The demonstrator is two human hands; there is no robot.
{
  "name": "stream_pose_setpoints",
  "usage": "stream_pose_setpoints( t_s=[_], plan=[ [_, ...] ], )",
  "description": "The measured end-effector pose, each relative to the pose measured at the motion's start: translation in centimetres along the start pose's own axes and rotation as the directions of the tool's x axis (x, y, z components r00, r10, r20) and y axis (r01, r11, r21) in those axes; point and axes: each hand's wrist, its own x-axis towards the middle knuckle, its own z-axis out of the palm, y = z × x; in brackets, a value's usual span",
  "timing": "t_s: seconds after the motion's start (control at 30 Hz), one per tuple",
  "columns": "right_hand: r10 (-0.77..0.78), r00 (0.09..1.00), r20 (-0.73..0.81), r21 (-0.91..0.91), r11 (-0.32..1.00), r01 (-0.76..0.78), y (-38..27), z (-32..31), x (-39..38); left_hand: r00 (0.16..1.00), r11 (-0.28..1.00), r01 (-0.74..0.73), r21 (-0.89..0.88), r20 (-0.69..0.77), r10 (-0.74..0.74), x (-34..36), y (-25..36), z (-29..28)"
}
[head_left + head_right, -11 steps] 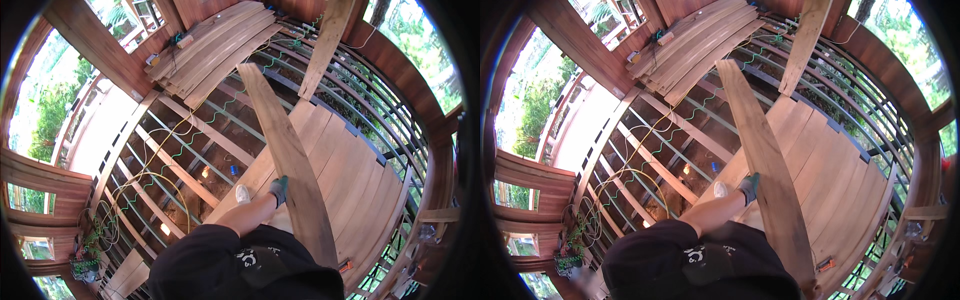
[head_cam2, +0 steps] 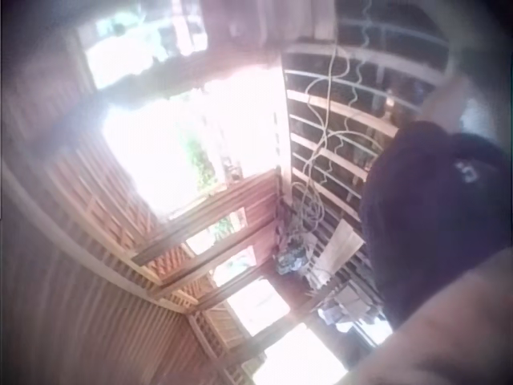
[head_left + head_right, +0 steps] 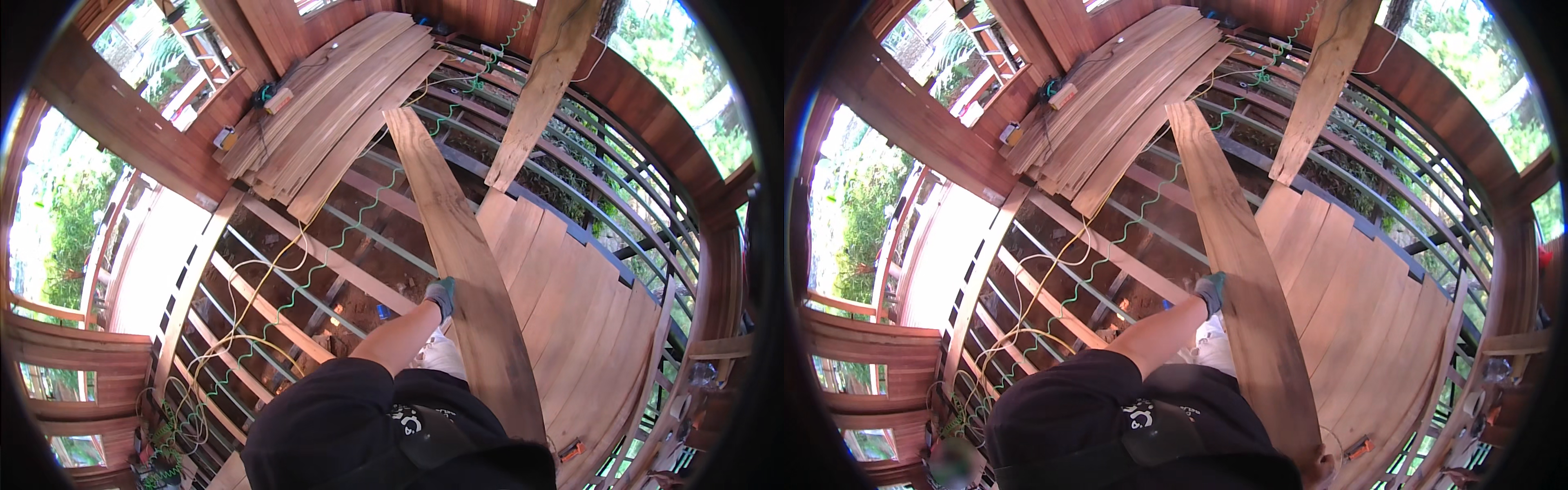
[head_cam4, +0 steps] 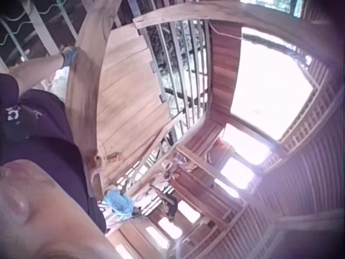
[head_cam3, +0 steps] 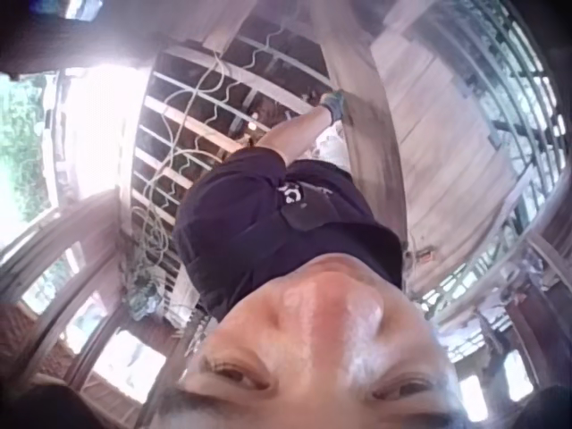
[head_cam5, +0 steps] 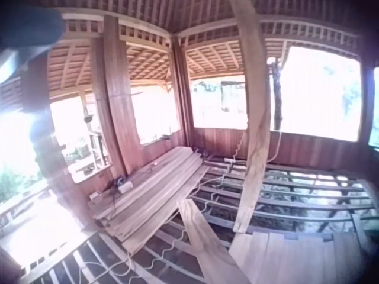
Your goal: The person installs wooden floor planks on a raised deck structure. They lift and position planks, use a try square to mark alignment, and work alongside other workers who assist with placement and fastening.
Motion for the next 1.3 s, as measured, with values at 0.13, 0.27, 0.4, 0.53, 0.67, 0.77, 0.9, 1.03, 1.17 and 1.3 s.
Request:
stream_pose_setpoints(
  t_s=[0.13, 0.27, 0.4, 0.53, 0.67, 0.77, 0.9, 1.03, 1.17, 1.3],
  plan=[
    [-0.030, 0.999, 0.042, 0.021, 0.999, 0.029, -12.8, -2.0, -0.2, 0.916, 0.486, 0.388, -0.783, 0.269, -0.297, 9.0, 4.8, -3.6],
    [-0.115, 0.960, -0.254, 0.002, 0.993, 0.119, -17.9, 3.3, 5.8, 0.921, 0.662, 0.381, -0.646, 0.196, -0.338, 16.4, 9.6, -6.9],
    [-0.134, 0.919, -0.370, 0.025, 0.988, 0.154, -26.3, 4.6, 4.1, 0.985, 0.981, 0.118, -0.157, 0.144, -0.096, 24.4, 10.8, -9.1],
    [-0.176, 0.924, -0.338, 0.058, 0.977, 0.207, -36.4, 8.7, 2.2, 1.000, 0.933, -0.019, -0.359, -0.016, 0.015, 34.9, 7.5, -16.7],
    [-0.094, 0.953, -0.288, 0.051, 0.992, 0.113, -41.4, 11.1, 0.7, 0.967, 0.870, 0.255, -0.422, 0.118, -0.227, 37.5, 13.8, -15.3],
    [-0.207, 0.941, -0.266, 0.105, 0.965, 0.242, -47.5, 13.5, -1.1, 0.969, 0.775, 0.245, -0.582, 0.148, -0.196, 43.9, 13.0, -20.9],
    [-0.190, 0.967, -0.170, 0.231, 0.946, 0.227, -51.1, 13.2, -0.2, 0.961, 0.772, 0.239, -0.589, 0.257, -0.102, 38.7, 23.2, -19.8],
    [-0.307, 0.941, -0.144, 0.254, 0.907, 0.335, -59.2, 13.0, 4.3, 0.956, 0.917, -0.029, -0.397, 0.257, 0.142, 32.4, 14.7, -25.2],
    [-0.231, 0.972, -0.030, 0.438, 0.872, 0.221, -66.6, 11.2, 5.7, 0.458, 0.490, 0.842, -0.226, 0.780, -0.426, 9.9, 15.4, -23.5],
    [-0.278, 0.950, 0.144, 0.498, 0.850, 0.173, -74.6, 11.0, 6.6, 0.852, 0.625, 0.510, -0.592, 0.450, -0.269, 3.0, 14.8, -20.4]
  ],
)
